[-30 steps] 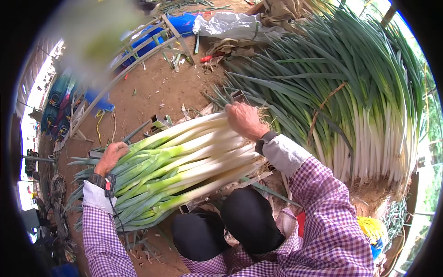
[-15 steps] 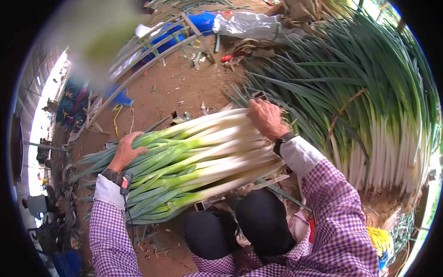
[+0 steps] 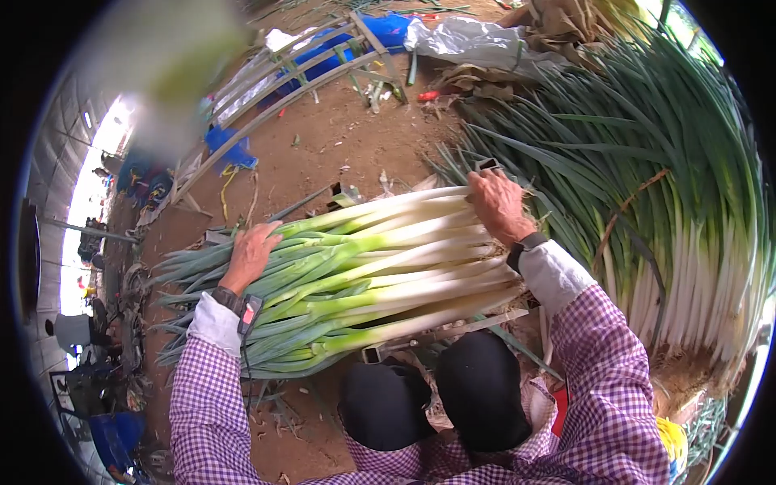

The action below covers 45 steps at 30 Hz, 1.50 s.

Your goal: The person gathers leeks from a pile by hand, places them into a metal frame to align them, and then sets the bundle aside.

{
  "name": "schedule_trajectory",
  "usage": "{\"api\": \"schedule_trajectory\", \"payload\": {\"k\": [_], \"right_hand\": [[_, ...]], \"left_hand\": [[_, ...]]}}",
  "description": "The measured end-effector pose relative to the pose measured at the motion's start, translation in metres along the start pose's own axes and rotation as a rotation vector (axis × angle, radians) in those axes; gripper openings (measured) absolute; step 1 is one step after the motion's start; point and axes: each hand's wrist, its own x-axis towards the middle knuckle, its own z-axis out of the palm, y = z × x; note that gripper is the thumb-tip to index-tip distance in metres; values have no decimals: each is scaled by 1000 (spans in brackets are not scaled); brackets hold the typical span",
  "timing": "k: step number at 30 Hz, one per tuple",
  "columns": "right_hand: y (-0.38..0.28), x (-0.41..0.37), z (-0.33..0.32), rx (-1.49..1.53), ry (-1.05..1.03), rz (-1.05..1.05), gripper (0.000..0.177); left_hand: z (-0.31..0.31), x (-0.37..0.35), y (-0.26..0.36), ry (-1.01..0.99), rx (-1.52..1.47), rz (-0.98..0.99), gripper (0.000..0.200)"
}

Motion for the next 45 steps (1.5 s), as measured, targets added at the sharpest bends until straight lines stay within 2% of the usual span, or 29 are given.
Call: {"api": "schedule_trajectory", "payload": {"k": [3,6,8,9,13,14,20,24,31,34,37,38,39,42,45], "right_hand": [[5,-1,-2,-15,-18,-42,9],[5,8,-10,46,-123,42,4],[10,5,-3,73,-1,-32,5],[7,6,-5,24,-55,-5,5],[-3,-2,-12,14,28,18,8],[-10,-7,-12,-79,184,-101,7],[-17,5,6,4,83,-5,6],[-15,15,14,-68,35,52,7],[-6,-5,8,-16,3,-35,6],[-5,7,13,-72,-16,-43,8],[-7,5,10,-57,-46,-55,7],[-9,2,5,-49,-47,-64,7],[-15,-4,-1,37,-18,-76,15],[-33,-15,-10,215,126,-245,25],[-29,-19,-7,314,-42,-372,25]], "left_hand": [[10,1,-8,28,25,67,39],[12,1,-5,27,-39,20,37],[9,0,-1,26,-54,19,36],[9,0,-1,33,-49,27,36],[7,5,3,34,-84,-45,37],[5,7,5,43,-88,-43,37],[8,5,4,71,-86,-24,38],[7,6,3,82,-91,-19,38],[14,7,-1,79,-112,-10,38],[10,15,-3,-46,-147,-52,42],[16,10,-7,66,-104,34,42],[18,9,-9,122,-106,54,42],[18,10,-11,129,-86,63,44],[10,10,-7,119,-91,41,47],[-5,8,0,140,-129,67,52]]}}
